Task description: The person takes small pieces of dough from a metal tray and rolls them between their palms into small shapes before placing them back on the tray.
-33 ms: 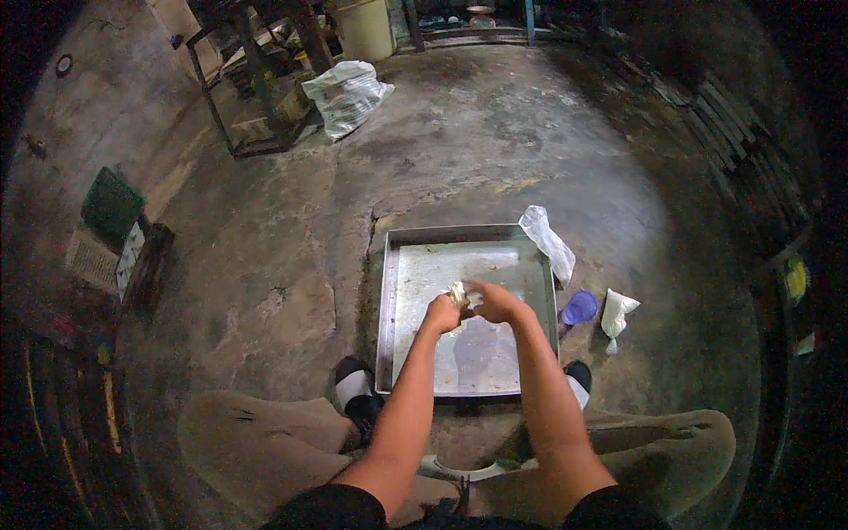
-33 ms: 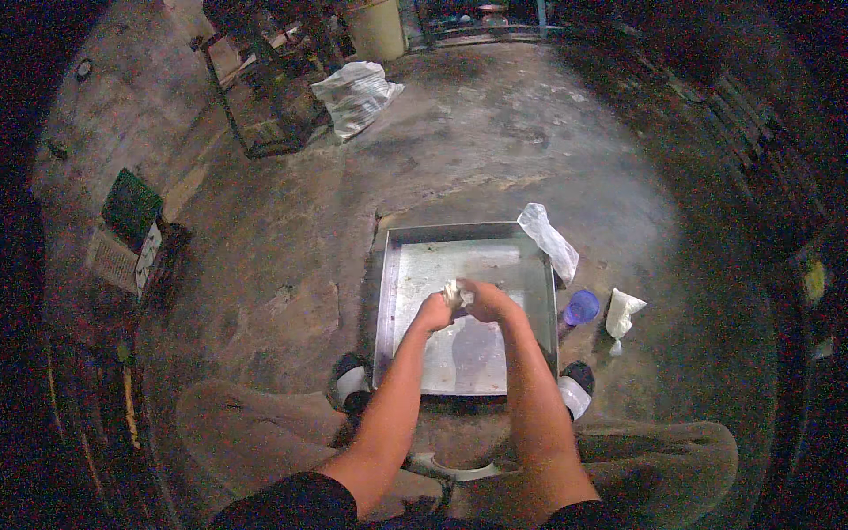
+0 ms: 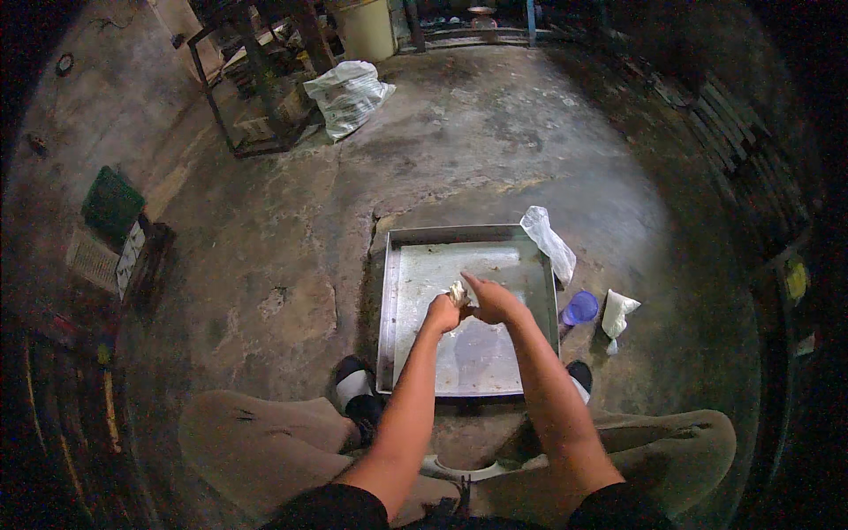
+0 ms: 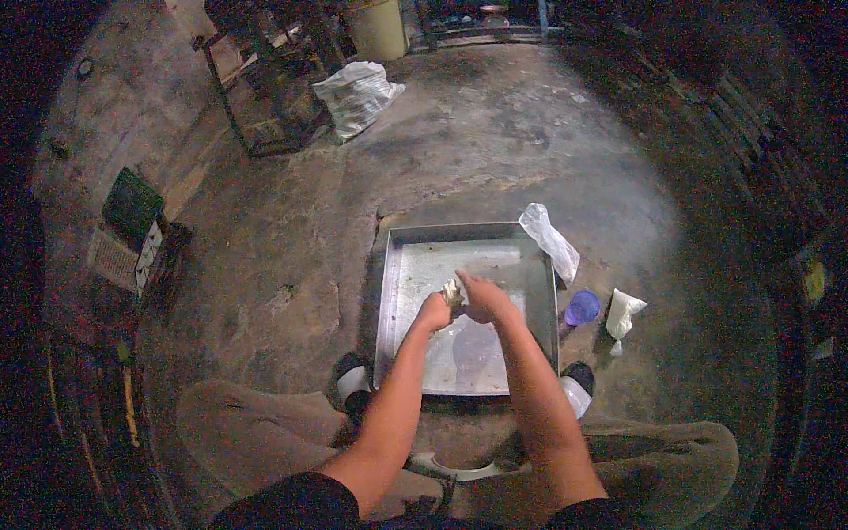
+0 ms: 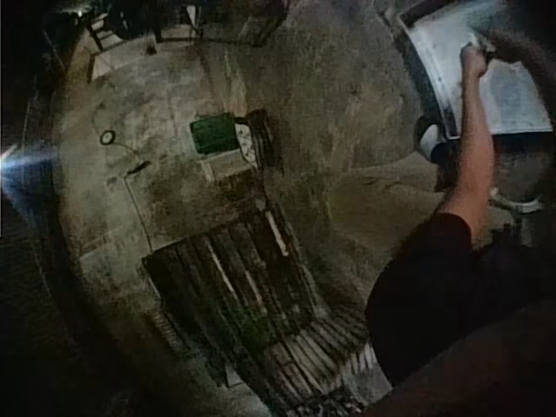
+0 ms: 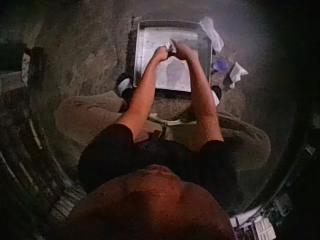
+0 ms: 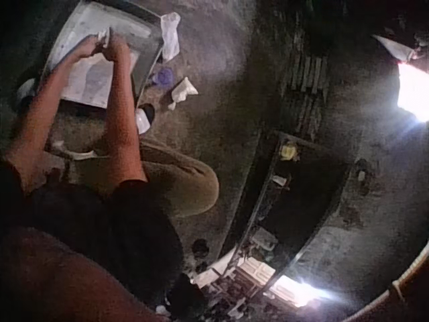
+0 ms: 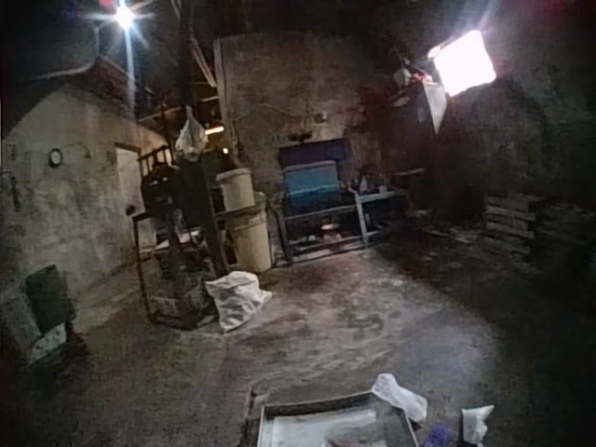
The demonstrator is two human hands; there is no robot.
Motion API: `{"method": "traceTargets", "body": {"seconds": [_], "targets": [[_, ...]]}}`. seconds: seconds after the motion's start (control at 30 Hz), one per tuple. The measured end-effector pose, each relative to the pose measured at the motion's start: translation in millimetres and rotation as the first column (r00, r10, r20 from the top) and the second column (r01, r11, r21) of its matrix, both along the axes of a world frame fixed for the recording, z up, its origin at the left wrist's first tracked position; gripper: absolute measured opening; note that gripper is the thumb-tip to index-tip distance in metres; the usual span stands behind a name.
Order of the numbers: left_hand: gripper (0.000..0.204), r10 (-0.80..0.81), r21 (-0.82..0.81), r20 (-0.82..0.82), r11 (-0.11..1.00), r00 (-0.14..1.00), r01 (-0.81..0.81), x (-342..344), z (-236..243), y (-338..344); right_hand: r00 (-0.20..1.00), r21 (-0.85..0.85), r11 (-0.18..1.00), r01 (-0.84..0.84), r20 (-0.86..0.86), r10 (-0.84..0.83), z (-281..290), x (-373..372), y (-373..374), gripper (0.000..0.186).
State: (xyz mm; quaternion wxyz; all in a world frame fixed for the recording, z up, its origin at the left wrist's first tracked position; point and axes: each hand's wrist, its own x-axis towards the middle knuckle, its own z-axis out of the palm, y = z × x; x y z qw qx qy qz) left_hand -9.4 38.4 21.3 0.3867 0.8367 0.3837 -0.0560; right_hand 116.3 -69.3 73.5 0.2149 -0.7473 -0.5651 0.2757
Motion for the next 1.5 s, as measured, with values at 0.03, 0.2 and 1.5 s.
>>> {"method": "traceTargets", "body": {"seconds": [0.03, 0.2, 1.5], "targets": [[0.032, 0.055, -0.015, -0.01, 0.998, 0.998, -0.055, -2.2, 2.0, -1.1, 0.981, 0.096, 0.995, -0.002, 0.195, -0.017, -0.2, -11.5, 2.6, 0.067], [0.028, -0.046, 0.179, -0.174, 0.981, 0.984, 0.078, -9.0, 34.1, -34.4, 0.656, 0.225, 0.837, -0.499, 0.73, 0.195, -6.3, -4.8, -31.8, 0.064], [0.068, 0.747, -0.917, 0.283, 0.394, 0.602, -0.058, -23.7, -27.2, -24.3, 0.599, 0.026, 0.942, 0.335, -0.778, -0.192, -56.1, -25.9, -21.8, 0.064]]}}
